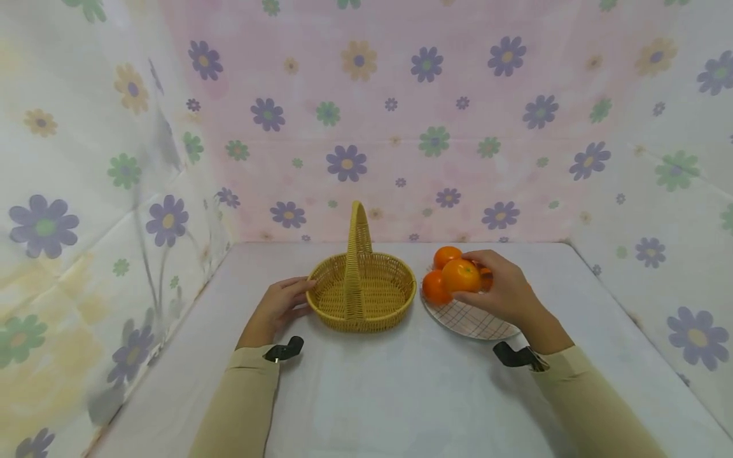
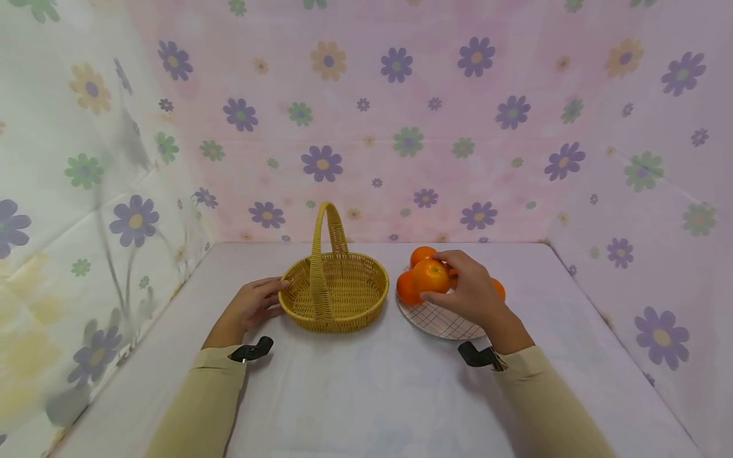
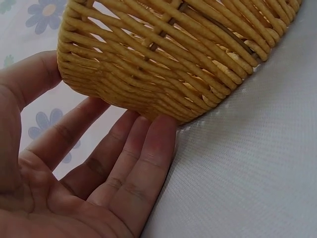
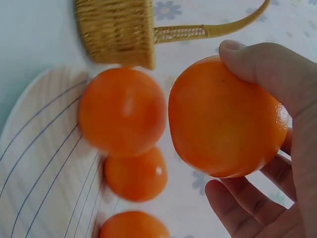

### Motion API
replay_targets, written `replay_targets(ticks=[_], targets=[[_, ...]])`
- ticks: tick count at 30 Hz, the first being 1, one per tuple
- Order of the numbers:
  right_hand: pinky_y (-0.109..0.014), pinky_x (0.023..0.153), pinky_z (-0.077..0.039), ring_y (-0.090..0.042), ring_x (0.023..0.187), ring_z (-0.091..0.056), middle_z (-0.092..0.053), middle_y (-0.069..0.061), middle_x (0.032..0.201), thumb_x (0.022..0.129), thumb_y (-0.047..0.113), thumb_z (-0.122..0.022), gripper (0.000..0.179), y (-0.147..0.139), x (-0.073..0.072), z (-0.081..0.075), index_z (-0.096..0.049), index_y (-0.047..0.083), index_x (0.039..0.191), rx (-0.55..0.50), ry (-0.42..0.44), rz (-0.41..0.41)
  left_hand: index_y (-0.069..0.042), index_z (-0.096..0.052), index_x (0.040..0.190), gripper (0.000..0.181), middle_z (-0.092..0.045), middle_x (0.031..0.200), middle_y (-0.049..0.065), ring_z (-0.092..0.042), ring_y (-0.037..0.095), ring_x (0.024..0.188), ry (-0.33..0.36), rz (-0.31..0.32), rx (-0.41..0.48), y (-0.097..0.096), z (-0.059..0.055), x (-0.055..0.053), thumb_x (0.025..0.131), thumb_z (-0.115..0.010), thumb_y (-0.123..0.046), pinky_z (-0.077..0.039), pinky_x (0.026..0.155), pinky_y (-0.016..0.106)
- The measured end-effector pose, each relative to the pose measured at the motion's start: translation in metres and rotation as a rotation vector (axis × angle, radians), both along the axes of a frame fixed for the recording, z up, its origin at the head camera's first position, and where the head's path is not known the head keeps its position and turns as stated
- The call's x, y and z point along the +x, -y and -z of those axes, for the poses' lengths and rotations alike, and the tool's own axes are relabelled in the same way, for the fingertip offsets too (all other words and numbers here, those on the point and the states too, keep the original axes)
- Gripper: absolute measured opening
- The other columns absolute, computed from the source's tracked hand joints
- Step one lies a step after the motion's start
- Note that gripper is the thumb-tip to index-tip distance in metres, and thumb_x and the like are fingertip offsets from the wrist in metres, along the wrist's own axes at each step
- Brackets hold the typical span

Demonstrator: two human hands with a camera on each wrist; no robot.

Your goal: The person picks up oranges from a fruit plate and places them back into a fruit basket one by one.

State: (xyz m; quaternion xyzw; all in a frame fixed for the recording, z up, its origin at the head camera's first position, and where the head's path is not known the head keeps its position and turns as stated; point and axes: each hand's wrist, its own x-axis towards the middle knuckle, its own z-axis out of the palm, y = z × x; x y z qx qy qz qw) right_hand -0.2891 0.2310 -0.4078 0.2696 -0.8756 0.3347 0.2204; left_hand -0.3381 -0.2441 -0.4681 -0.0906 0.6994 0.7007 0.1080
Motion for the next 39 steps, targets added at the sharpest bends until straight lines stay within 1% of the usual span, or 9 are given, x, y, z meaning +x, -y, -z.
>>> replay_targets(ticks=[4,9,13,19,22,26,30,34,39], targets=[[-0.043,0.084,-0.064,-0.024,0.106,-0.068,-0.066,-0.005,0.132,0.076,0.028,-0.095,0.071,0.012,-0.002,-0.005,-0.062,0.008,0.136,-0.045,0.034,-0.011,-0.006,-0.058,0.145,0.062,-0.066,0.138,0.011,-0.071,0.019,0.113,0.004,-0.003,0.007,-0.001,0.001,-0.001,0.093,-0.078,-0.035,-0.061,0.096,0.042],[-0.037,0.084,-0.062,-0.018,0.105,-0.066,-0.067,0.003,0.132,0.076,0.036,-0.094,0.071,0.031,-0.005,-0.014,-0.063,0.016,0.137,-0.081,0.115,-0.001,-0.008,-0.058,0.145,0.064,-0.065,0.139,0.012,-0.071,0.019,0.114,0.007,-0.011,-0.009,-0.001,0.003,-0.001,0.092,-0.079,-0.037,-0.061,0.096,0.041],[-0.041,0.089,-0.062,-0.02,0.107,-0.067,-0.066,0.004,0.131,0.074,0.047,-0.093,0.075,0.047,-0.007,-0.018,-0.063,0.021,0.138,-0.086,0.175,-0.001,-0.008,-0.058,0.145,0.064,-0.064,0.141,0.012,-0.07,0.019,0.116,0.016,-0.012,-0.003,0.0,0.003,0.0,0.092,-0.079,-0.037,-0.06,0.097,0.041],[-0.049,0.098,-0.058,-0.025,0.115,-0.065,-0.064,0.004,0.137,0.075,0.053,-0.09,0.077,0.065,-0.01,-0.018,-0.062,0.024,0.14,-0.095,0.228,-0.016,-0.008,-0.059,0.144,0.061,-0.064,0.142,0.013,-0.069,0.021,0.117,0.013,-0.015,-0.002,-0.001,0.002,0.001,0.094,-0.078,-0.036,-0.061,0.096,0.041],[-0.048,0.097,-0.058,-0.024,0.115,-0.065,-0.064,0.004,0.138,0.075,0.053,-0.09,0.076,0.072,-0.013,-0.019,-0.062,0.025,0.14,-0.1,0.233,-0.032,-0.008,-0.059,0.144,0.062,-0.064,0.141,0.013,-0.069,0.021,0.118,0.017,-0.015,0.001,-0.002,0.001,0.001,0.093,-0.078,-0.036,-0.06,0.097,0.041],[-0.046,0.096,-0.059,-0.022,0.114,-0.064,-0.064,0.004,0.138,0.076,0.05,-0.091,0.074,0.081,-0.017,-0.02,-0.064,0.023,0.139,-0.125,0.222,-0.084,-0.008,-0.059,0.144,0.062,-0.065,0.14,0.012,-0.069,0.022,0.118,0.017,-0.018,0.01,-0.002,0.0,0.0,0.092,-0.08,-0.036,-0.061,0.096,0.041],[-0.045,0.093,-0.061,-0.021,0.11,-0.066,-0.064,0.002,0.137,0.076,0.047,-0.092,0.074,0.091,-0.019,-0.019,-0.063,0.022,0.14,-0.154,0.257,-0.117,-0.006,-0.059,0.143,0.064,-0.065,0.139,0.013,-0.069,0.022,0.117,0.012,-0.012,0.034,-0.001,0.0,0.0,0.091,-0.081,-0.035,-0.061,0.096,0.042],[-0.043,0.091,-0.062,-0.022,0.11,-0.068,-0.064,0.001,0.139,0.077,0.048,-0.09,0.077,0.103,-0.019,-0.014,-0.062,0.019,0.142,-0.099,0.277,-0.109,-0.007,-0.06,0.143,0.063,-0.065,0.139,0.012,-0.069,0.021,0.117,0.018,-0.013,0.032,0.0,0.0,0.001,0.091,-0.081,-0.035,-0.061,0.096,0.041],[-0.037,0.093,-0.061,-0.019,0.115,-0.065,-0.065,0.002,0.136,0.077,0.042,-0.092,0.076,0.114,-0.016,-0.005,-0.063,0.014,0.141,-0.062,0.284,-0.113,-0.006,-0.059,0.143,0.064,-0.065,0.139,0.013,-0.069,0.021,0.117,0.015,-0.004,0.035,-0.001,0.001,0.0,0.091,-0.081,-0.035,-0.06,0.097,0.042]])
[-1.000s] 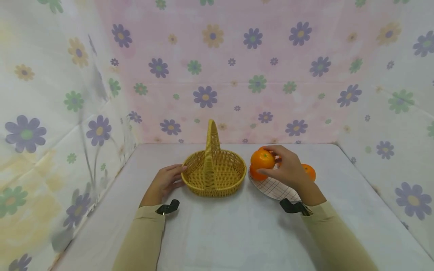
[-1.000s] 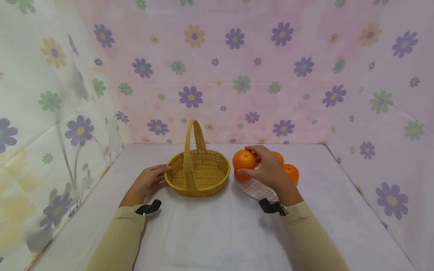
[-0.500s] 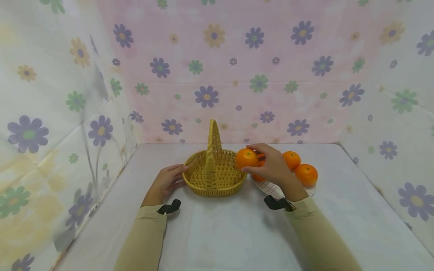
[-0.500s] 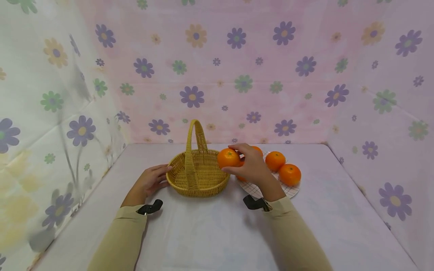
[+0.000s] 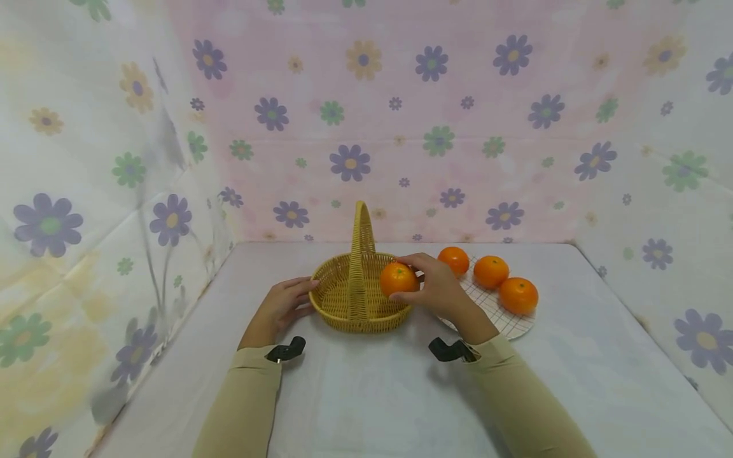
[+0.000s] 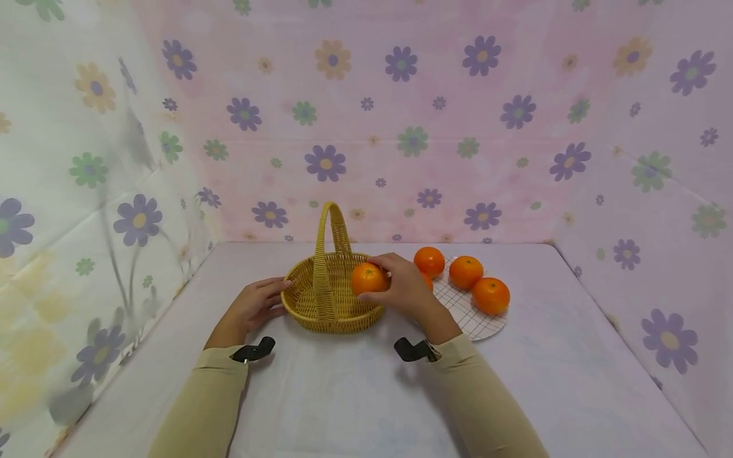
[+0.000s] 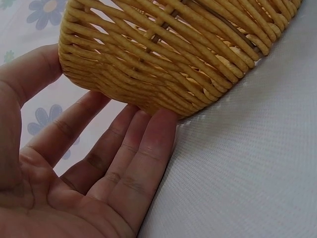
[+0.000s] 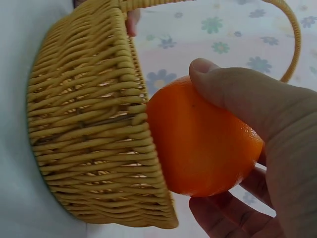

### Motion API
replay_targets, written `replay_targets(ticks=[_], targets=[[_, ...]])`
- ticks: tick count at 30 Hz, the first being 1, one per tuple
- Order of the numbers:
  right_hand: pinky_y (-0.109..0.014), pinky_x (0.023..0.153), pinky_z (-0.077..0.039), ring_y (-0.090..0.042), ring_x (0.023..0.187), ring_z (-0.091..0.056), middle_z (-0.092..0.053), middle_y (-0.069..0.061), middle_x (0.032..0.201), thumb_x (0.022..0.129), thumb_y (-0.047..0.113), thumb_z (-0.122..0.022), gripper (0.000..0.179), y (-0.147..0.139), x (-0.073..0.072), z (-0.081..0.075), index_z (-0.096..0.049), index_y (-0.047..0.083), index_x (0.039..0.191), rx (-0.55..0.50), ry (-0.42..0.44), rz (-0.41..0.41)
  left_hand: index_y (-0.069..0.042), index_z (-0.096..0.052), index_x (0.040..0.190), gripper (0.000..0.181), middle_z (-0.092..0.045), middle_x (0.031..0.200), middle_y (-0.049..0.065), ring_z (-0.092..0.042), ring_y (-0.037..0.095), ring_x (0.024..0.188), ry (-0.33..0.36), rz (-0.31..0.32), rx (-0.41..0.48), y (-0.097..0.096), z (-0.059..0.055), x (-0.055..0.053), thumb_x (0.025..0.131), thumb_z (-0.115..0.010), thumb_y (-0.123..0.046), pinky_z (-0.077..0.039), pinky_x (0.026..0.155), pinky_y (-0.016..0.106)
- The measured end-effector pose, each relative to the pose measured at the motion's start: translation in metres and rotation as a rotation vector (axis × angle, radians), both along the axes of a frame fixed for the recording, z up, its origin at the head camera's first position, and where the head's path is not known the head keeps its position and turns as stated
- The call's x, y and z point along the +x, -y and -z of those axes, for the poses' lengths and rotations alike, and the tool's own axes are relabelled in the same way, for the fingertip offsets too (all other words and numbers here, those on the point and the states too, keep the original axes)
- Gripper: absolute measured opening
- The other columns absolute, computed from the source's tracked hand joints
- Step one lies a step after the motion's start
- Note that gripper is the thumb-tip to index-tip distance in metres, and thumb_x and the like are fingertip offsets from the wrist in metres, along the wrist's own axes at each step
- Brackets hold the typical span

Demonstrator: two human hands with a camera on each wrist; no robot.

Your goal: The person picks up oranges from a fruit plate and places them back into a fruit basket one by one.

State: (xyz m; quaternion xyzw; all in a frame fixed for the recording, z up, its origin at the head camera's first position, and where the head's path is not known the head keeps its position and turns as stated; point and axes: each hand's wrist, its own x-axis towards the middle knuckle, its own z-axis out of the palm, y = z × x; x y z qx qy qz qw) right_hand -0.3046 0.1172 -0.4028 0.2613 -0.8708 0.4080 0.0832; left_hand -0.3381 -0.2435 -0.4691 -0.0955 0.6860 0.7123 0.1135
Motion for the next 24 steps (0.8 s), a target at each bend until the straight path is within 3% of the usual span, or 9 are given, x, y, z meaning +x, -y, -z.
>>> replay_targets(ticks=[10,16,24], targets=[[-0.041,0.098,-0.059,-0.017,0.114,-0.064,-0.066,0.004,0.133,0.076,0.046,-0.092,0.076,0.01,-0.002,0.017,-0.064,0.016,0.139,0.07,0.003,0.016,-0.006,-0.058,0.144,0.06,-0.066,0.137,0.011,-0.07,0.02,0.115,-0.007,0.016,0.009,0.002,0.0,0.0,0.093,-0.079,-0.033,-0.061,0.096,0.042],[-0.043,0.099,-0.059,-0.019,0.116,-0.064,-0.065,0.003,0.136,0.077,0.047,-0.091,0.076,0.016,-0.001,0.02,-0.063,0.017,0.14,0.091,0.028,-0.022,-0.006,-0.059,0.143,0.059,-0.065,0.139,0.012,-0.069,0.021,0.117,-0.02,0.02,0.005,0.001,0.0,0.0,0.094,-0.078,-0.032,-0.06,0.097,0.042],[-0.036,0.095,-0.059,-0.015,0.111,-0.065,-0.068,0.003,0.133,0.078,0.05,-0.089,0.076,0.023,0.002,0.022,-0.064,0.016,0.141,0.144,0.017,-0.024,-0.007,-0.059,0.143,0.062,-0.064,0.141,0.012,-0.068,0.021,0.119,-0.012,0.019,-0.004,0.001,0.0,-0.001,0.092,-0.08,-0.035,-0.06,0.097,0.043]])
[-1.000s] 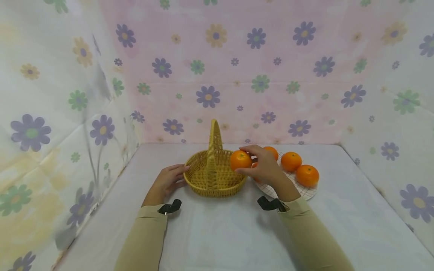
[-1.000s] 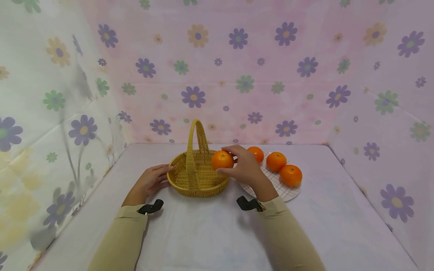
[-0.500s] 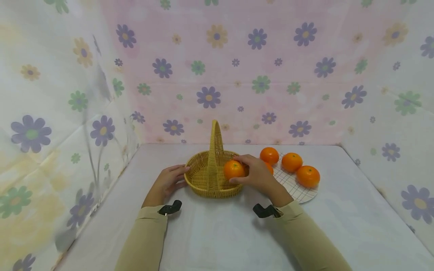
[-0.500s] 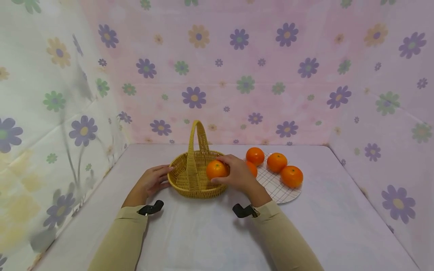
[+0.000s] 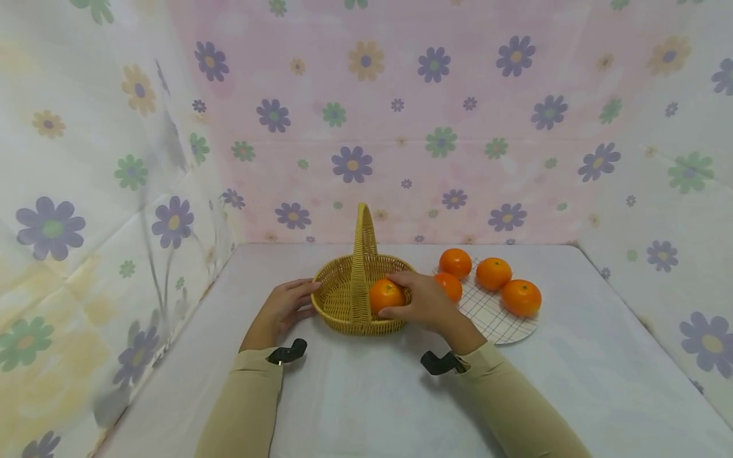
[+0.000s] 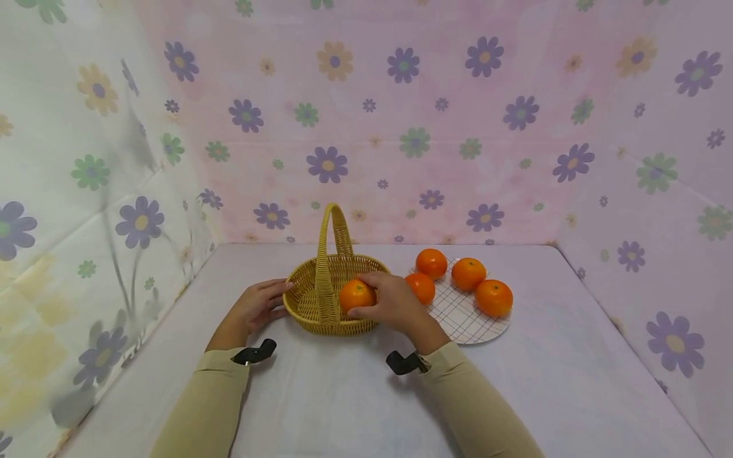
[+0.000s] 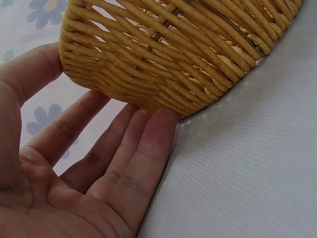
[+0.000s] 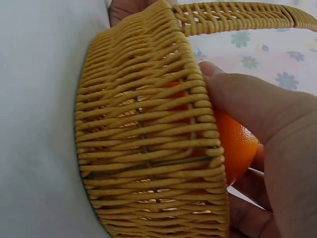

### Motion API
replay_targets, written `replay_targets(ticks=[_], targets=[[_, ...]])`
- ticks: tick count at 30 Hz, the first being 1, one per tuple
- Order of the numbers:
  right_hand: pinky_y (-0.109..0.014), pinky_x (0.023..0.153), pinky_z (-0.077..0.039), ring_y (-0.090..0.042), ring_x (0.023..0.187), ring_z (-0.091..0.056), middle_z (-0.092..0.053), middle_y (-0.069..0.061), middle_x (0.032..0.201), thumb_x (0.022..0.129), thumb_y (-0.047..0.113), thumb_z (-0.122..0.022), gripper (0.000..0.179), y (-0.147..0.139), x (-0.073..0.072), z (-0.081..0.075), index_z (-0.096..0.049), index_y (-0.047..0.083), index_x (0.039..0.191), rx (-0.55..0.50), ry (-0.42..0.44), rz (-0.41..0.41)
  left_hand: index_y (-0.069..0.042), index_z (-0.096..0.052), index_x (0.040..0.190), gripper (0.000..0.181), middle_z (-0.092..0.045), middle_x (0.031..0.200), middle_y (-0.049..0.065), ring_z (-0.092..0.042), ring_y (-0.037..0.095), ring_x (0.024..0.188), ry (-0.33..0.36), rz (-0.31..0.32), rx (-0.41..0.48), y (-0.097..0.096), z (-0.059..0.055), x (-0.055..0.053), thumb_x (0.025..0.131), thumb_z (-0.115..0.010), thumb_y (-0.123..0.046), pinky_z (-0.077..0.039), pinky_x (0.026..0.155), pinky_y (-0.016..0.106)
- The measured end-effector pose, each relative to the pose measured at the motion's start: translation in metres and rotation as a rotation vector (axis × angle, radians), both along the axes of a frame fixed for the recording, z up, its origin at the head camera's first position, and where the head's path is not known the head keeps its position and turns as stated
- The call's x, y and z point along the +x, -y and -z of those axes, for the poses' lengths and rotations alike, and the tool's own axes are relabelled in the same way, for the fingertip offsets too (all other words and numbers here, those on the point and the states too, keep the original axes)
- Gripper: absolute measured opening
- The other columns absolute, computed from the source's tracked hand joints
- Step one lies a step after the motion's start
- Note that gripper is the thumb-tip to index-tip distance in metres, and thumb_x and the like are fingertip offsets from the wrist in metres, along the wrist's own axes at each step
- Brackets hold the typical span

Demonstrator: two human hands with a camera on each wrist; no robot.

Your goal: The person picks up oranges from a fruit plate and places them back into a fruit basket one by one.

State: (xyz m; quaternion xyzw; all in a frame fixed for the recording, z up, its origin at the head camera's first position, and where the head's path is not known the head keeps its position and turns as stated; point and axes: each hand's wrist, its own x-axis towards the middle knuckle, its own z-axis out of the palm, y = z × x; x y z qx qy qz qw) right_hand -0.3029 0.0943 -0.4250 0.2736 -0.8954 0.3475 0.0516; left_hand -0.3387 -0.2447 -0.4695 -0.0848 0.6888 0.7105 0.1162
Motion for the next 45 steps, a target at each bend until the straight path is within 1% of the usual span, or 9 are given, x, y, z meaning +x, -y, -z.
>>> replay_targets(ticks=[6,14,16,22,25,30,36,40,45], targets=[[-0.035,0.094,-0.06,-0.014,0.11,-0.066,-0.07,0.001,0.132,0.077,0.051,-0.089,0.078,0.007,0.0,0.007,-0.065,0.014,0.141,0.007,-0.01,0.041,-0.008,-0.06,0.143,0.063,-0.066,0.138,0.011,-0.07,0.02,0.115,0.003,-0.009,0.0,0.001,0.0,-0.001,0.09,-0.082,-0.035,-0.06,0.096,0.042],[-0.035,0.092,-0.059,-0.015,0.109,-0.065,-0.072,0.001,0.13,0.077,0.055,-0.088,0.078,0.012,0.002,0.013,-0.066,0.016,0.141,0.019,0.041,0.12,-0.007,-0.059,0.143,0.06,-0.065,0.139,0.012,-0.069,0.019,0.115,0.009,-0.007,-0.002,0.001,0.001,-0.001,0.093,-0.079,-0.034,-0.06,0.097,0.042],[-0.034,0.091,-0.059,-0.015,0.107,-0.065,-0.072,0.001,0.128,0.076,0.055,-0.088,0.078,0.013,0.002,0.013,-0.066,0.016,0.14,0.026,0.045,0.127,-0.006,-0.059,0.143,0.06,-0.065,0.139,0.012,-0.069,0.019,0.115,0.006,-0.007,0.002,0.0,0.001,-0.002,0.093,-0.079,-0.033,-0.06,0.097,0.042],[-0.028,0.081,-0.057,-0.012,0.094,-0.062,-0.074,0.003,0.12,0.077,0.059,-0.086,0.076,0.013,0.0,0.012,-0.069,0.016,0.137,0.053,0.044,0.129,-0.006,-0.059,0.143,0.061,-0.065,0.138,0.011,-0.069,0.019,0.115,0.009,-0.003,0.01,0.0,-0.001,-0.003,0.092,-0.08,-0.033,-0.061,0.096,0.042],[-0.028,0.079,-0.056,-0.011,0.092,-0.061,-0.074,0.004,0.117,0.077,0.06,-0.086,0.075,0.013,-0.001,0.013,-0.07,0.016,0.136,0.056,0.047,0.126,-0.007,-0.06,0.143,0.059,-0.065,0.139,0.011,-0.069,0.02,0.116,0.01,-0.004,0.007,0.0,-0.001,-0.002,0.093,-0.079,-0.033,-0.06,0.096,0.042],[-0.03,0.085,-0.057,-0.012,0.098,-0.062,-0.074,0.004,0.12,0.078,0.058,-0.086,0.074,0.013,0.0,0.014,-0.069,0.017,0.136,0.051,0.074,0.126,-0.007,-0.06,0.143,0.057,-0.065,0.14,0.012,-0.069,0.021,0.117,0.012,-0.01,0.006,0.0,0.0,-0.001,0.094,-0.078,-0.031,-0.06,0.097,0.042],[-0.035,0.094,-0.058,-0.014,0.108,-0.062,-0.071,0.003,0.127,0.078,0.057,-0.086,0.074,0.013,-0.001,0.013,-0.067,0.018,0.139,0.059,0.117,0.135,-0.008,-0.061,0.142,0.058,-0.064,0.14,0.012,-0.069,0.021,0.118,0.021,-0.01,0.007,0.0,0.001,-0.003,0.093,-0.079,-0.033,-0.06,0.097,0.043],[-0.037,0.097,-0.058,-0.016,0.111,-0.062,-0.069,0.002,0.13,0.079,0.058,-0.085,0.074,0.013,0.0,0.012,-0.067,0.019,0.139,0.055,0.115,0.129,-0.007,-0.06,0.143,0.063,-0.064,0.141,0.012,-0.068,0.022,0.119,0.017,-0.006,0.014,0.001,0.002,-0.004,0.091,-0.081,-0.035,-0.06,0.098,0.043],[-0.04,0.101,-0.056,-0.019,0.117,-0.062,-0.068,0.0,0.132,0.079,0.056,-0.085,0.075,0.013,0.001,0.012,-0.066,0.016,0.139,0.027,0.122,0.104,-0.008,-0.06,0.143,0.065,-0.064,0.141,0.011,-0.069,0.02,0.117,0.017,-0.01,0.0,0.002,0.003,-0.003,0.089,-0.082,-0.037,-0.06,0.097,0.042]])
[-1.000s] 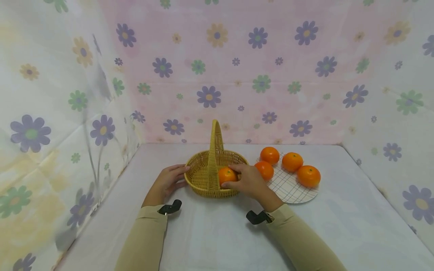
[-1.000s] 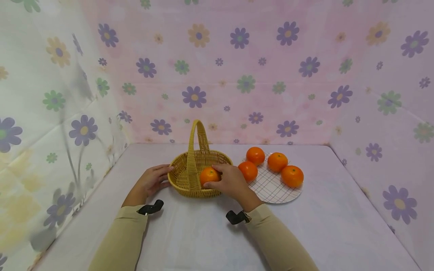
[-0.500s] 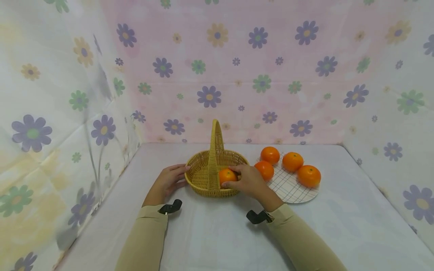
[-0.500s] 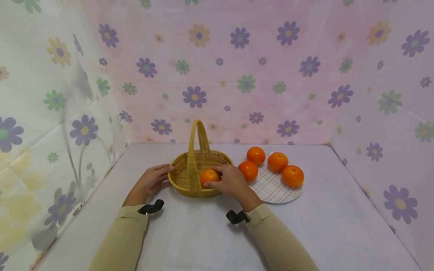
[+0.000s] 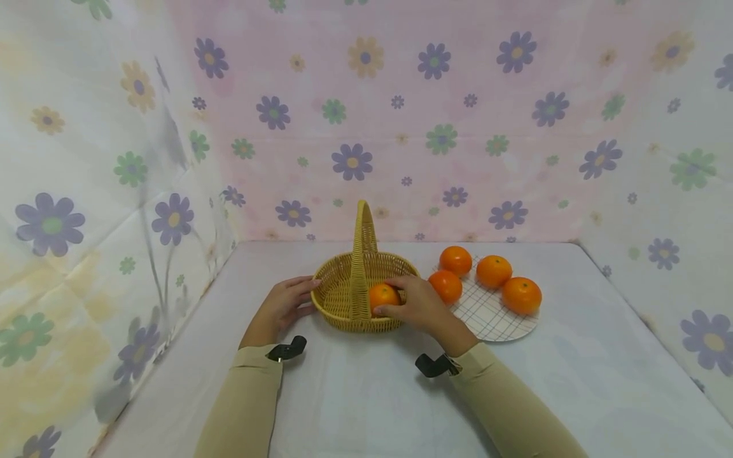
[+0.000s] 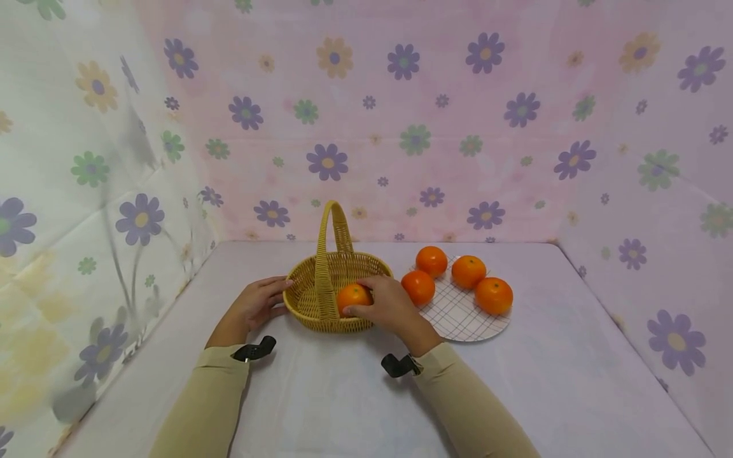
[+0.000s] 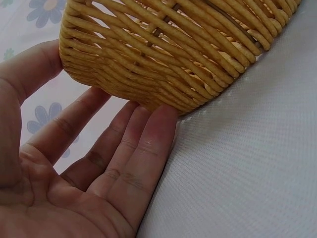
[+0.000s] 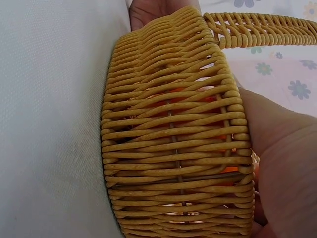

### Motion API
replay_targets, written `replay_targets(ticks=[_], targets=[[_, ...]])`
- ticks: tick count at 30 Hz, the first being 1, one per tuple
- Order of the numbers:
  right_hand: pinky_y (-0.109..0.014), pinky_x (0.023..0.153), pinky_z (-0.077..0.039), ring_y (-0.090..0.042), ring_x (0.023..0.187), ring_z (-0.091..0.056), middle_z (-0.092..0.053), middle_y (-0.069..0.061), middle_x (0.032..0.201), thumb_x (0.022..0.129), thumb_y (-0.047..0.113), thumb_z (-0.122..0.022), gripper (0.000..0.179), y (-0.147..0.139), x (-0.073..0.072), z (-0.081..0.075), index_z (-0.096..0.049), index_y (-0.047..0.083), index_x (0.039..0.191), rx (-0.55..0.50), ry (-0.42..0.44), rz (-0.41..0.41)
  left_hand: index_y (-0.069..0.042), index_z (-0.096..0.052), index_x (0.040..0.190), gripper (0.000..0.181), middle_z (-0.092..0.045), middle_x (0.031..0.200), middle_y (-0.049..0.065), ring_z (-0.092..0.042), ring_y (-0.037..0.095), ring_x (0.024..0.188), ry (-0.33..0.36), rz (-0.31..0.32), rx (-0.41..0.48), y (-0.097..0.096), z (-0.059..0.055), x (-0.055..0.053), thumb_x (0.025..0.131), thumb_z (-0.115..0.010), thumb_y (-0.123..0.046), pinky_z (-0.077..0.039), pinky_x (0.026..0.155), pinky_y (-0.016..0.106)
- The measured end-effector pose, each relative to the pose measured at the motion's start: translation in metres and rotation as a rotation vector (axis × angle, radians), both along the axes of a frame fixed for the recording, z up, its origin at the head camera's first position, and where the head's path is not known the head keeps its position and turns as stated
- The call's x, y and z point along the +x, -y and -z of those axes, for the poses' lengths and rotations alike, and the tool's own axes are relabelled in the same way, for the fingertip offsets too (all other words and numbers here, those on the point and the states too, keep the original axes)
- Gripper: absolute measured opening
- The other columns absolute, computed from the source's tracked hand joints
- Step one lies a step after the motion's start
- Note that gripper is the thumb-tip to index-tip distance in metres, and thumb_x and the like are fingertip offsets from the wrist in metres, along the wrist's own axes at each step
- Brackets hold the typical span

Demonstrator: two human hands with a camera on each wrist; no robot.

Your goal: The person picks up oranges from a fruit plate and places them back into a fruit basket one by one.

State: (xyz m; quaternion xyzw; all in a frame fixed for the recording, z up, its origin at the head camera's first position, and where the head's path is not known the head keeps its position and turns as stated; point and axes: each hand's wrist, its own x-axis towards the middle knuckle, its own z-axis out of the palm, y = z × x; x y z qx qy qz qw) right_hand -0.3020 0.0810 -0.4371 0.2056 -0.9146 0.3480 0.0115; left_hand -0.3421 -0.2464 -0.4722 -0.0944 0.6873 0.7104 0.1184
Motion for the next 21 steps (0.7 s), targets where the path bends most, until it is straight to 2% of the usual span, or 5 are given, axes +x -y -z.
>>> replay_targets(ticks=[6,15,21], targets=[[-0.042,0.106,-0.054,-0.019,0.123,-0.06,-0.066,0.0,0.135,0.08,0.055,-0.085,0.075,-0.0004,0.0009,-0.0007,-0.065,0.014,0.14,0.004,0.01,-0.002,-0.007,-0.058,0.144,0.066,-0.064,0.141,0.011,-0.069,0.02,0.117,-0.005,0.012,-0.013,-0.0006,-0.0013,0.0012,0.09,-0.082,-0.037,-0.06,0.097,0.042],[-0.039,0.101,-0.056,-0.018,0.115,-0.062,-0.069,0.0,0.13,0.082,0.052,-0.084,0.071,-0.0012,0.0019,-0.0032,-0.066,0.013,0.138,0.022,-0.026,-0.037,-0.006,-0.059,0.143,0.064,-0.066,0.138,0.011,-0.07,0.02,0.115,-0.015,0.014,0.005,-0.0003,-0.0029,0.0015,0.09,-0.082,-0.035,-0.061,0.096,0.042],[-0.043,0.107,-0.053,-0.022,0.125,-0.061,-0.066,-0.003,0.137,0.084,0.052,-0.083,0.072,-0.0043,0.0028,-0.0067,-0.064,0.012,0.14,0.038,-0.031,-0.067,-0.007,-0.059,0.143,0.064,-0.066,0.138,0.01,-0.07,0.019,0.115,-0.011,0.018,-0.011,0.0004,-0.0008,0.0001,0.09,-0.081,-0.037,-0.061,0.096,0.041]])
